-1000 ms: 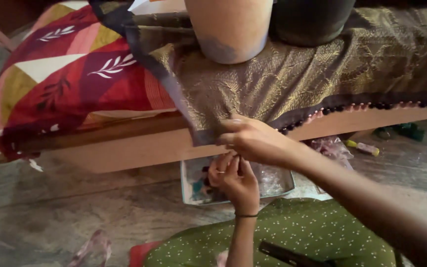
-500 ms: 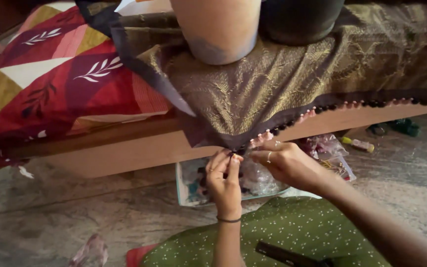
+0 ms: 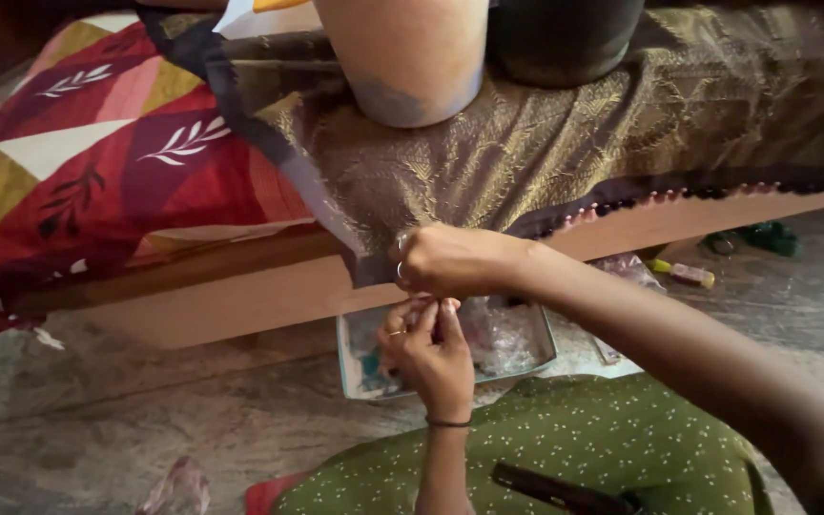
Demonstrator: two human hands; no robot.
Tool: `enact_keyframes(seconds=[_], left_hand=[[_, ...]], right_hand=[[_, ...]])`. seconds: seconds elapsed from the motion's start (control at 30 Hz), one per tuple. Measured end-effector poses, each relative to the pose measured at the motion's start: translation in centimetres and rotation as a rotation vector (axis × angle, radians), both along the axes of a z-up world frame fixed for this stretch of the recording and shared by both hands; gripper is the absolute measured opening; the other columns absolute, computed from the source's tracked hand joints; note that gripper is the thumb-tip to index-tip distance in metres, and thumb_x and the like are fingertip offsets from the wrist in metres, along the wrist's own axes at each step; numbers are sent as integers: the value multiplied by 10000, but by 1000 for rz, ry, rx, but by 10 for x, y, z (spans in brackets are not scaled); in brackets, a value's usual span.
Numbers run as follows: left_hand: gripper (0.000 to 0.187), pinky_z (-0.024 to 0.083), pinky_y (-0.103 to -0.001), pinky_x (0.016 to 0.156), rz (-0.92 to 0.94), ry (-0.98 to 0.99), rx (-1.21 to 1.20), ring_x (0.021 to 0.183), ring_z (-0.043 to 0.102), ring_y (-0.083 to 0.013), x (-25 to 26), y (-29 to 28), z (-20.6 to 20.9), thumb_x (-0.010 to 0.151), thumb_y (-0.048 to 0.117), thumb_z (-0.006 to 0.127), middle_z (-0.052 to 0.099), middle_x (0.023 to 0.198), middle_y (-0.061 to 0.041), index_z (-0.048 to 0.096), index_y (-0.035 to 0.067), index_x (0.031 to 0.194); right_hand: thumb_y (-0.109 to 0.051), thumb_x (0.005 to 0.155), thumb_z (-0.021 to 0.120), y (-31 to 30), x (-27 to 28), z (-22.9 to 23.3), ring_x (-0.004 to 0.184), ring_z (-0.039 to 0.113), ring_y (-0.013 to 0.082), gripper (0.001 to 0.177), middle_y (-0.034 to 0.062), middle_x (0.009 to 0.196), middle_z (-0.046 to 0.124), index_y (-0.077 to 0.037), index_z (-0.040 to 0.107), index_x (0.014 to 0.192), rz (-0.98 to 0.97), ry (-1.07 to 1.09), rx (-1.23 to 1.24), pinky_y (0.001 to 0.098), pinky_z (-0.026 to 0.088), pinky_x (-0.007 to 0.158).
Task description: Attaching or sewing small decorative tassels onto the edge of a piece of fabric.
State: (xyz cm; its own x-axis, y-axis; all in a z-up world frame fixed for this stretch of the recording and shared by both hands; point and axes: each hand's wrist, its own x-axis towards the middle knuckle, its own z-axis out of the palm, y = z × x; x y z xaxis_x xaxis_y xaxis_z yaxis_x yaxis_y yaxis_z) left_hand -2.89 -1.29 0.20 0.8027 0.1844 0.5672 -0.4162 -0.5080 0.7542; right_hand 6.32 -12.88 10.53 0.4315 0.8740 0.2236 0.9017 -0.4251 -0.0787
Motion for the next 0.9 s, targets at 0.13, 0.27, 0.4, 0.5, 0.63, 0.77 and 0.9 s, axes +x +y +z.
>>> enact_keyframes(seconds=[0.13, 0.27, 0.4, 0.5, 0.63, 0.77, 0.9], left_hand=[[147, 497, -363, 850, -204, 222, -342, 940, 577, -206, 8, 6, -12, 933, 160, 696, 682, 1013, -61, 786, 55, 883], [187, 473, -342, 911, -432, 334, -632, 1019, 591, -188, 9, 14, -8, 971, 154, 659, 665, 1140, -71, 750, 17, 881], [206, 410, -310, 1044, -566, 369, -818, 1224, 561, -171, 2, 8, -6, 987, 120, 626, 643, 1312, -88, 729, -15, 870], [202, 412, -320, 1053, -563, 389, -902, 1222, 545, -176, 1, 7, -5, 986, 115, 624, 604, 1361, -76, 731, -16, 877], [200, 417, -325, 1068, -478, 380, -820, 1251, 537, -167, -1, 8, 4, 966, 124, 631, 570, 1397, -59, 740, -16, 873], [199, 439, -347, 1040, -414, 346, -688, 1226, 564, -192, 0, 7, -1, 961, 144, 651, 600, 1372, -87, 744, -4, 865], [153, 419, -408, 1043, -172, 154, -256, 1195, 582, -258, 0, 10, 0, 910, 164, 718, 686, 1226, -78, 800, 41, 873]], right_hand=[[-118, 877, 748, -23, -30, 16, 814, 693, 240, 153, 110, 825, 688, -5, 687, 794, 47, -124, 374, 328, 603, 722], [-104, 892, 738, -59, -83, -16, 784, 683, 201, 99, 93, 857, 728, -17, 761, 851, -159, -21, 362, 305, 594, 637], [-115, 828, 766, -62, -85, -83, 805, 735, 171, 77, 54, 888, 768, -45, 795, 841, -764, 597, 894, 315, 598, 740], [-71, 874, 713, -55, -43, -149, 920, 684, 215, 56, 77, 940, 738, -38, 748, 902, -961, 643, 690, 374, 552, 883], [-90, 933, 652, -42, -2, -209, 1035, 600, 260, 30, 95, 982, 683, -85, 674, 953, -985, 67, -360, 499, 413, 1009], [-179, 729, 737, -35, 0, -252, 963, 626, 302, 212, 113, 930, 687, -136, 706, 934, -976, -356, 9, 535, 461, 864], [-112, 903, 710, -35, -46, -152, 752, 621, 169, 76, 78, 860, 671, -53, 677, 936, -920, 832, 1137, 310, 519, 703]])
